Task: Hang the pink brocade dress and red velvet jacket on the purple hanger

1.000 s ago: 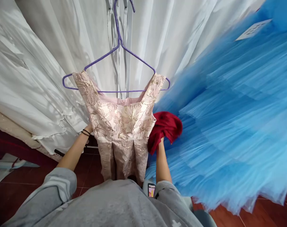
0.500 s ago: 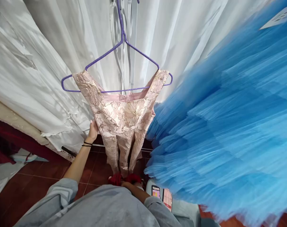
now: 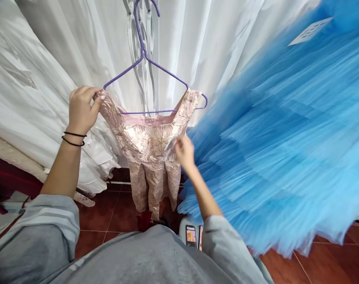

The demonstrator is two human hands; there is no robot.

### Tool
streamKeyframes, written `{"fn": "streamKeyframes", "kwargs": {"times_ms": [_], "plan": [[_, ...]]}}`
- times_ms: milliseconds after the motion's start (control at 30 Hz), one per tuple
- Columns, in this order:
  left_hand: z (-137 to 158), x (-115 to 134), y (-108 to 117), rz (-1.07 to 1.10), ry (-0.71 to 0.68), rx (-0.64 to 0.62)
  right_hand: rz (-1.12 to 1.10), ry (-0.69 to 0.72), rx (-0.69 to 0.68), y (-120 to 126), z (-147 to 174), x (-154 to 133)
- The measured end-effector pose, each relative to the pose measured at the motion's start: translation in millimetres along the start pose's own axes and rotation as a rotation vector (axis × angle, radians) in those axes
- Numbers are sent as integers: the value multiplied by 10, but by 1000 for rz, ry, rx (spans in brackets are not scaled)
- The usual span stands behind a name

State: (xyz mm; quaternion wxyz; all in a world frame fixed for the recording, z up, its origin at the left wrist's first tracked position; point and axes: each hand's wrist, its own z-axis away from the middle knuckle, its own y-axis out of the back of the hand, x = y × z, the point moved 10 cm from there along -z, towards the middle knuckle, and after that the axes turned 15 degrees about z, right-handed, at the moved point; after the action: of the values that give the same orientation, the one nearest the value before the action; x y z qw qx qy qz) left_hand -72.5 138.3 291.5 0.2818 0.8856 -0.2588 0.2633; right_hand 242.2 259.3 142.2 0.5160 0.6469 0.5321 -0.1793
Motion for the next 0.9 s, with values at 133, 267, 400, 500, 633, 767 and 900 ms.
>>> {"fn": "streamKeyframes", "kwargs": {"times_ms": [133, 267, 400, 500, 633, 767, 900], "plan": [[58, -133, 136, -218, -55, 75, 294, 344, 354, 919, -1002, -488], [256, -442, 513, -32, -39, 227, 426, 510, 160, 859, -1520, -613], [554, -912, 673, 281, 66, 435, 428, 493, 177, 819, -1493, -507], [841, -1156, 431, 429, 150, 491, 426, 419, 116, 698, -1454, -355], [1395, -1416, -251, 789, 359, 397, 87, 68, 71, 499, -1288, 234], [2288, -1721, -864, 771, 631, 250, -144, -178, 78, -18, -523, 1011], [3375, -1957, -1142, 462, 850, 163, -330, -458, -226, -997, 806, 1807]]}}
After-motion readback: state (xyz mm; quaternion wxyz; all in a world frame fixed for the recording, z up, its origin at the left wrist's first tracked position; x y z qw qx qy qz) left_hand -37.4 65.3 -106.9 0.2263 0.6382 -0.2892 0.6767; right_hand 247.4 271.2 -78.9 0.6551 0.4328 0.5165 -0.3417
